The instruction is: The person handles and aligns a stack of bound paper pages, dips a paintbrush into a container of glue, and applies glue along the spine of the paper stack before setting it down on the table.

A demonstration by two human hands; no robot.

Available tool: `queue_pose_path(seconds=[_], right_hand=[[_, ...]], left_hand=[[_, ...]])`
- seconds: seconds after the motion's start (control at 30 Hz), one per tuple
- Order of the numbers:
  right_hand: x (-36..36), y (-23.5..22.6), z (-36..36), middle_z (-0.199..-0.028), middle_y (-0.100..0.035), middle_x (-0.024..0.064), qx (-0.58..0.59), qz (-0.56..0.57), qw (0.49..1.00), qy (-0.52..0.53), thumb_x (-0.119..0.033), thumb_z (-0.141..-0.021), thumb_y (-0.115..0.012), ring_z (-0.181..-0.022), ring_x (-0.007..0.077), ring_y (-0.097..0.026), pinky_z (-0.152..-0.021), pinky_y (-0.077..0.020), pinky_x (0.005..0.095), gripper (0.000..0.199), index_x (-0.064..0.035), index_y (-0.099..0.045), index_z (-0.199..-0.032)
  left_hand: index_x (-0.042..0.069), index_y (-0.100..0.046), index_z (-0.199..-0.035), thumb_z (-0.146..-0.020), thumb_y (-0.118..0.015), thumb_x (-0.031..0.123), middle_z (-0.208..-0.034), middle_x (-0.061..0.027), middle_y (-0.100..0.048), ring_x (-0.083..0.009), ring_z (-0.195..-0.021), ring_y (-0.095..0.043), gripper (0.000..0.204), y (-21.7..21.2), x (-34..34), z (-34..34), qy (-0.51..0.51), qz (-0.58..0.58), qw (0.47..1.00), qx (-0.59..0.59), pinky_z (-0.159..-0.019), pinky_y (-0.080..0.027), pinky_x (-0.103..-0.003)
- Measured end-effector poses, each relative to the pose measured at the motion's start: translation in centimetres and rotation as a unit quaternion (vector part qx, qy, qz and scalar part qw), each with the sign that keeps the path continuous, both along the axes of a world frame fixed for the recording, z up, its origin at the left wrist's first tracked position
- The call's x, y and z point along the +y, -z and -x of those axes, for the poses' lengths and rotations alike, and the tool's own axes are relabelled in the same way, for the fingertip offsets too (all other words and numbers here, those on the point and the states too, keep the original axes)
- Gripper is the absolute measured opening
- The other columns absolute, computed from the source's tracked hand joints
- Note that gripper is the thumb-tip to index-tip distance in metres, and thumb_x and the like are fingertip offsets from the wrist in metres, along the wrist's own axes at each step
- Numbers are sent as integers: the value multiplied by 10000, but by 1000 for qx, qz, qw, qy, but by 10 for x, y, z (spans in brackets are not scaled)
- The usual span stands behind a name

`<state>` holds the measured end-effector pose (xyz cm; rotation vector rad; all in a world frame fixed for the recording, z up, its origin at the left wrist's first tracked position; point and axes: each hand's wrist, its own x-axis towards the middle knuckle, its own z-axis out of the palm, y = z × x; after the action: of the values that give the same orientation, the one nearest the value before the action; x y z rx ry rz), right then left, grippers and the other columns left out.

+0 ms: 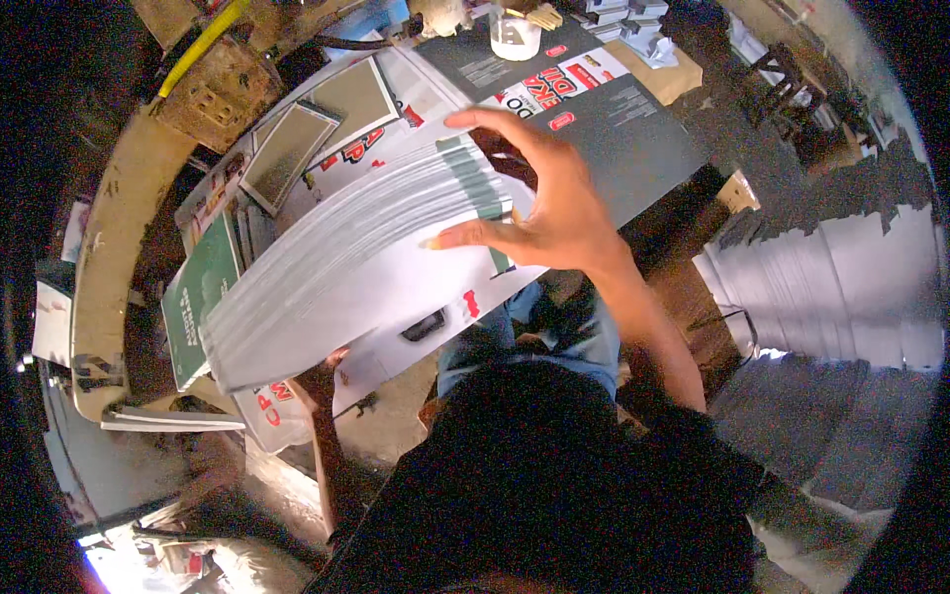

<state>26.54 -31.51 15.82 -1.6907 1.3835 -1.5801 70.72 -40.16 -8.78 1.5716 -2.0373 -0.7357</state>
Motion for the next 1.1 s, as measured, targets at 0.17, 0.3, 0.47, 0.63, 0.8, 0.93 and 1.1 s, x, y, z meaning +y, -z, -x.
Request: queue_pose_path(seconds=[0.17, 0.3, 0.47, 0.63, 0.8, 0.93, 1.1], right_hand=[[1, 60, -2, -1210, -609, 166, -31, -59, 998, 2, -264, -661, -919, -1094, 213, -603, -958, -470, 328, 819, 45, -501, -1294], [-5, 73, -13, -1210, -628, 152, -59, -34, 997, 28, -277, -549, -971, -1116, 201, -594, -993, -447, 334, 974, 35, -476, -1328], [-19, 70, -21, -1117, -680, 111, -65, -76, 993, 56, -275, -408, -1012, -1045, 178, -634, -948, -492, 327, 992, 24, -574, -1246], [-14, 53, -14, -1117, -686, 119, -6, 11, 995, 102, -285, -424, -1006, -1015, 177, -650, -934, -506, 338, 943, 24, -589, -1212], [-9, 77, -12, -1035, -697, 113, -21, -66, 994, 85, -334, -406, -1006, -945, 167, -656, -885, -516, 322, 950, 19, -599, -1189], [-10, 85, -6, -972, -691, 114, -32, -82, 989, 119, -392, -392, -998, -886, 157, -657, -812, -525, 314, 899, 12, -618, -1100], [-9, 52, -10, -957, -682, 114, 47, 14, 989, 137, -403, -386, -996, -865, 189, -670, -797, -524, 312, 874, -5, -609, -1061]], left_hand=[[-47, -548, -1142, -626, -909, 28, -983, -180, -646, -241, -680, -648, 635, -84, 16, 44, 77, 237, 943, 221, -639, -589, -367], [-91, -490, -1195, -636, -840, -81, -1001, -207, -623, -275, -731, -664, 660, -66, 25, 56, -45, 83, 897, 431, -630, -625, -428], [-53, -538, -1202, -552, -861, -106, -1042, -192, -616, -256, -795, -661, 728, -59, 13, 48, -109, 51, 880, 459, -655, -620, -389], [31, -456, -1304, -620, -789, 165, -1220, -151, -507, -309, -1005, -545, 773, -47, 2, 13, -92, 47, 904, 416, -829, -498, -489], [114, -324, -1449, -721, -683, 488, -1441, -126, -365, -376, -1225, -411, 893, 45, -9, -38, 65, -106, 713, 691, -992, -355, -610], [161, -301, -1495, -770, -656, 589, -1539, -116, -299, -389, -1306, -361, 914, 70, -29, -40, 21, -196, 793, 576, -1018, -347, -639], [230, -288, -1505, -804, -647, 606, -1566, 21, -286, -234, -1370, -326, 873, 117, -37, -156, 125, -237, 726, 634, -1070, -333, -579]])
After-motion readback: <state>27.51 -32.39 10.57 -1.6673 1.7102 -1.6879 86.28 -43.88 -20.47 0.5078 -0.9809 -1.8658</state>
